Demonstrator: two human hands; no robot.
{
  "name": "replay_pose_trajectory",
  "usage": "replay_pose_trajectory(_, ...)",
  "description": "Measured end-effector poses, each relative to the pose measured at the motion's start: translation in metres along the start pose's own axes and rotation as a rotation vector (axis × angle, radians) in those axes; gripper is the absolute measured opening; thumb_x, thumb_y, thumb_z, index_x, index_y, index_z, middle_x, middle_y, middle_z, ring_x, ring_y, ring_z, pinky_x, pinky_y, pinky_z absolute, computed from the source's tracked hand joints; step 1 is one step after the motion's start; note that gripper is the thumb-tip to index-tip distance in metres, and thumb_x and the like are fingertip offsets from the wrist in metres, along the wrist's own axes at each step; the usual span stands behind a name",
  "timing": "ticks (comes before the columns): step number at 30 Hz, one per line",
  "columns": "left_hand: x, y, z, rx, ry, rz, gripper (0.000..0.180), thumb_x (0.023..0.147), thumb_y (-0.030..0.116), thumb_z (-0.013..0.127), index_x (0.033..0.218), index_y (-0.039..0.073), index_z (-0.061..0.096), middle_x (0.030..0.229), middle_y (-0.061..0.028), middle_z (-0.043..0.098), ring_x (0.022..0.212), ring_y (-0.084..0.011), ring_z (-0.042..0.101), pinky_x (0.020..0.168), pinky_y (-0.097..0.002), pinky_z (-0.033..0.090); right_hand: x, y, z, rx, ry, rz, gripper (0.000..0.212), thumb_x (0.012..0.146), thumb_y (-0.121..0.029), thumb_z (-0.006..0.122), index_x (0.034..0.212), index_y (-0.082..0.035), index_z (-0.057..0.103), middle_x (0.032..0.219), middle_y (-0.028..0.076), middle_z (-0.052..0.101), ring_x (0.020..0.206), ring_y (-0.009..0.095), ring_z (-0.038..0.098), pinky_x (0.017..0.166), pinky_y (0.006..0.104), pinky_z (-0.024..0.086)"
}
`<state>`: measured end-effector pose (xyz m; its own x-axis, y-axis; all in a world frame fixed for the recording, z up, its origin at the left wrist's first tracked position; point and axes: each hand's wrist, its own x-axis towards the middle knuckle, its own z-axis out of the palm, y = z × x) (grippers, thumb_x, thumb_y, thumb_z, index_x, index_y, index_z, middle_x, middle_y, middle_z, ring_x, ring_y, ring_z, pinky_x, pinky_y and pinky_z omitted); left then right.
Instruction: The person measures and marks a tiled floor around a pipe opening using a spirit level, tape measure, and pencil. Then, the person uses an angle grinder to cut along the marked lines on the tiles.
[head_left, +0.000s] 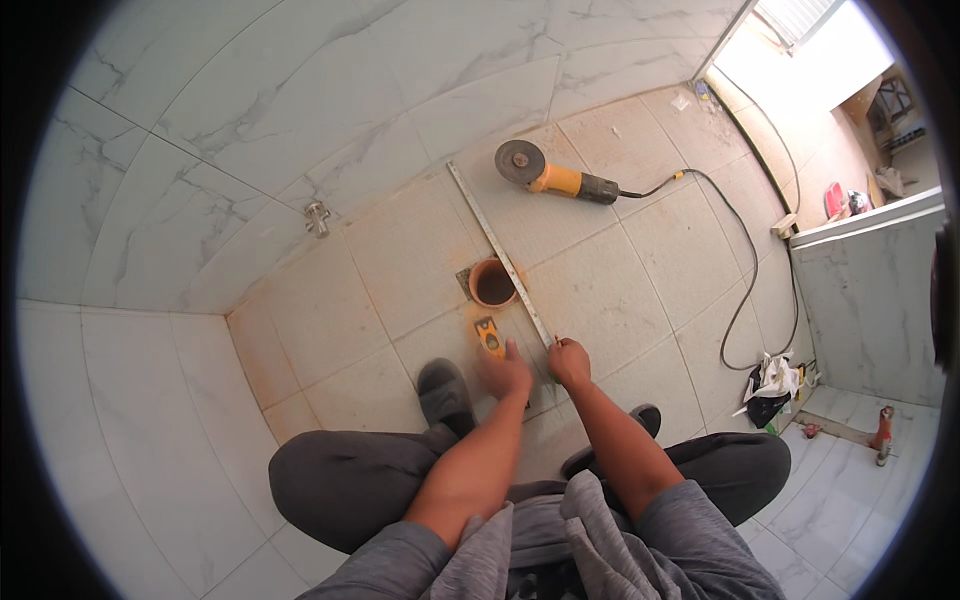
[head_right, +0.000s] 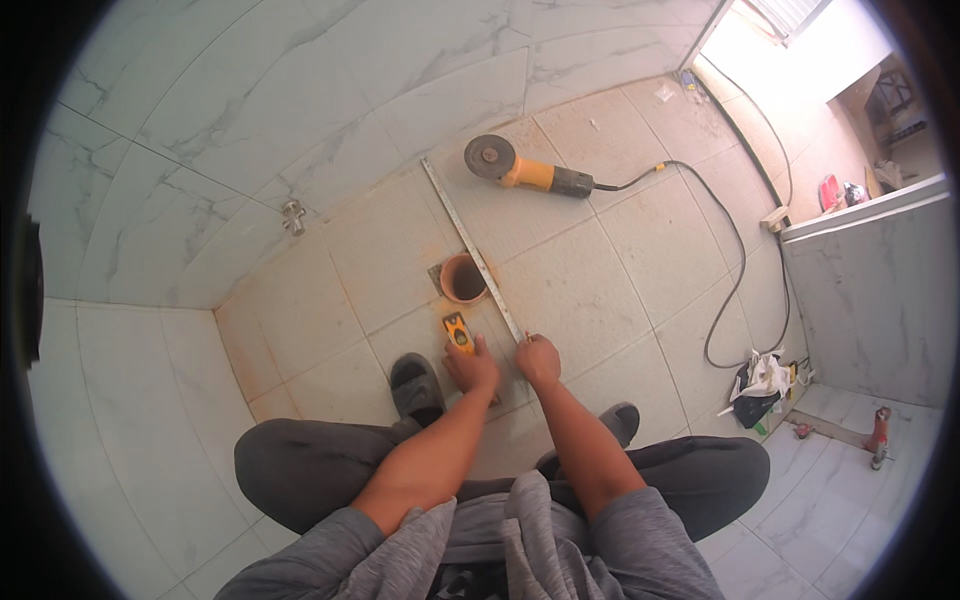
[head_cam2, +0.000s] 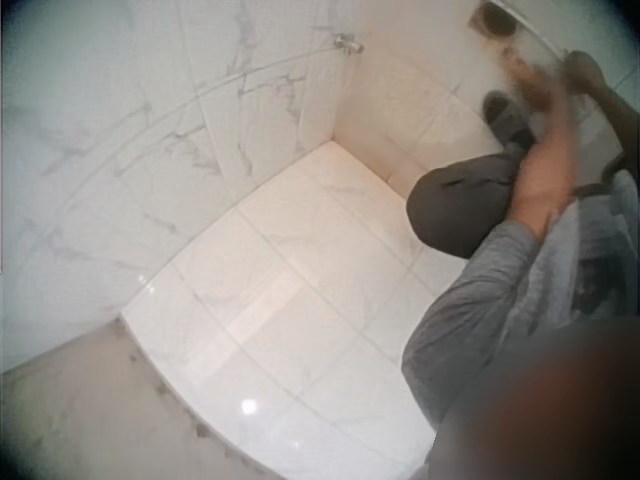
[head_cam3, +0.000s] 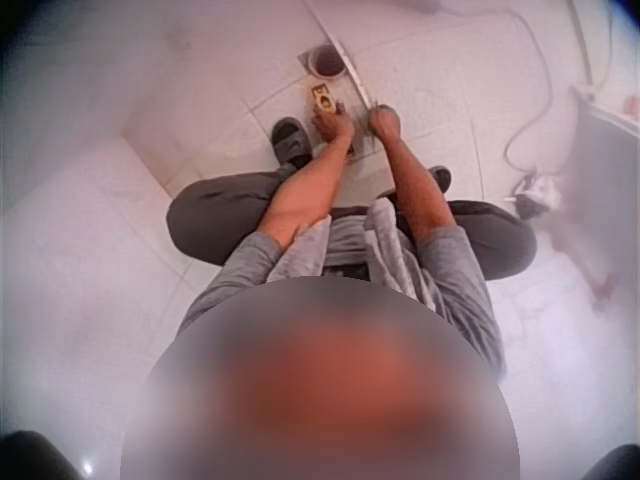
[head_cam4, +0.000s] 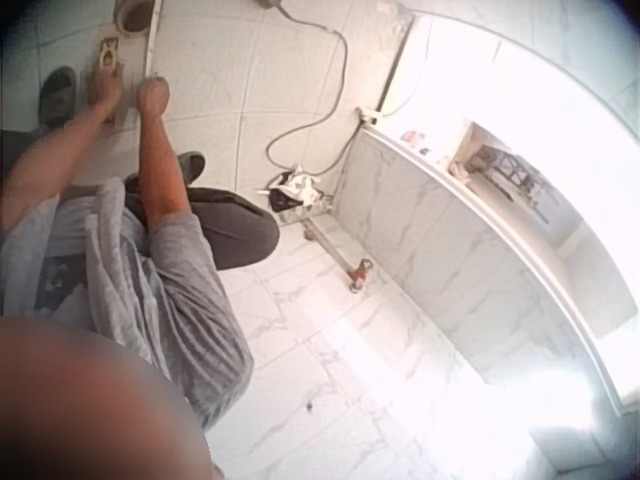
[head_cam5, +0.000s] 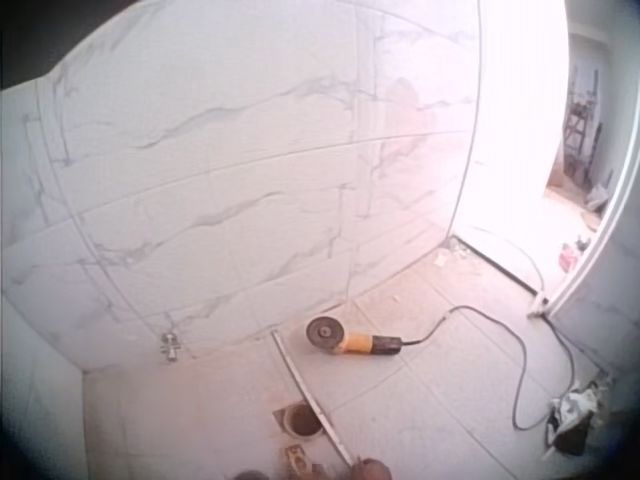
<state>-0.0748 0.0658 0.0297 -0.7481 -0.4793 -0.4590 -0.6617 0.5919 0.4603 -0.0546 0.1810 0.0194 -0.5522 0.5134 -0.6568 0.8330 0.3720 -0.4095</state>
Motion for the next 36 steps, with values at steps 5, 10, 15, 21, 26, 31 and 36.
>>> replay_pose_trajectory(5, 0.054, 0.056, -0.032, -0.071, -0.054, 0.184, 0.077, 0.096, 0.057, 0.063, 0.142, -0.001, 0.040, 0.125, -0.0298, 0.060, 0.112, -0.0493, 0.063, 0.094, -0.0568, 0.052, 0.007, 0.007, -0.007, 0.019, -0.009, -0.028, 0.039, 0.090, -0.029, 0.057, 0.108, 0.001, 0.074, 0.108, 0.028, 0.072, 0.106, 0.044, 0.070, 0.095, 0.0501, 0.054)
replay_pose_trajectory(10, 0.119, 0.121, -0.065, -0.110, -0.062, 0.055, 0.079, 0.094, 0.052, 0.064, 0.139, -0.008, 0.040, 0.132, -0.0352, 0.060, 0.124, -0.0479, 0.060, 0.104, -0.0499, 0.051, 0.021, 0.023, -0.018, 0.067, -0.020, -0.073, 0.042, 0.091, -0.035, 0.061, 0.104, 0.002, 0.075, 0.102, 0.026, 0.074, 0.100, 0.042, 0.072, 0.090, 0.0476, 0.055)
replay_pose_trajectory(15, 0.190, 0.143, -0.119, 0.303, -0.297, 0.242, 0.077, 0.085, 0.051, 0.074, 0.127, -0.012, 0.063, 0.133, -0.0288, 0.065, 0.123, -0.0405, 0.064, 0.104, -0.0442, 0.050, 0.023, 0.057, -0.023, 0.157, -0.161, -0.065, 0.048, 0.090, -0.044, 0.064, 0.100, 0.001, 0.076, 0.095, 0.023, 0.076, 0.094, 0.038, 0.074, 0.086, 0.0441, 0.056)
replay_pose_trajectory(21, 0.233, 0.207, -0.223, 0.720, -0.147, 0.619, 0.075, 0.083, 0.049, 0.076, 0.124, -0.011, 0.062, 0.127, -0.0298, 0.067, 0.117, -0.0395, 0.067, 0.098, -0.0432, 0.054, 0.031, 0.074, -0.002, 0.209, -0.201, -0.124, 0.037, 0.092, -0.032, 0.069, 0.099, 0.004, 0.072, 0.083, 0.012, 0.071, 0.072, 0.023, 0.069, 0.065, 0.0391, 0.054)
replay_pose_trajectory(26, 0.226, 0.208, -0.249, 0.691, -0.301, 0.703, 0.073, 0.078, 0.043, 0.079, 0.124, -0.010, 0.059, 0.117, -0.0294, 0.069, 0.110, -0.0390, 0.068, 0.095, -0.0432, 0.054, 0.025, 0.070, 0.005, 0.161, -0.196, -0.103, 0.033, 0.090, -0.029, 0.068, 0.097, 0.003, 0.071, 0.081, 0.014, 0.071, 0.073, 0.024, 0.070, 0.068, 0.0395, 0.054)
replay_pose_trajectory(31, 0.232, 0.133, -0.183, 0.244, -0.333, 0.592, 0.046, 0.078, 0.030, 0.080, 0.103, -0.005, 0.064, 0.098, -0.0246, 0.072, 0.093, -0.0354, 0.072, 0.082, -0.0411, 0.056, -0.011, 0.077, 0.014, 0.063, -0.138, -0.120, 0.033, 0.092, -0.029, 0.065, 0.100, 0.002, 0.070, 0.082, 0.018, 0.071, 0.077, 0.028, 0.072, 0.072, 0.0420, 0.055)
replay_pose_trajectory(36, 0.234, 0.086, -0.101, -0.159, -0.444, 0.576, 0.031, 0.086, 0.025, 0.075, 0.099, -0.001, 0.064, 0.085, -0.0177, 0.072, 0.081, -0.0317, 0.073, 0.073, -0.0420, 0.056, -0.044, 0.096, 0.024, 0.070, -0.148, -0.105, 0.041, 0.094, -0.036, 0.060, 0.107, 0.002, 0.069, 0.090, 0.025, 0.072, 0.091, 0.040, 0.070, 0.082, 0.0472, 0.053)
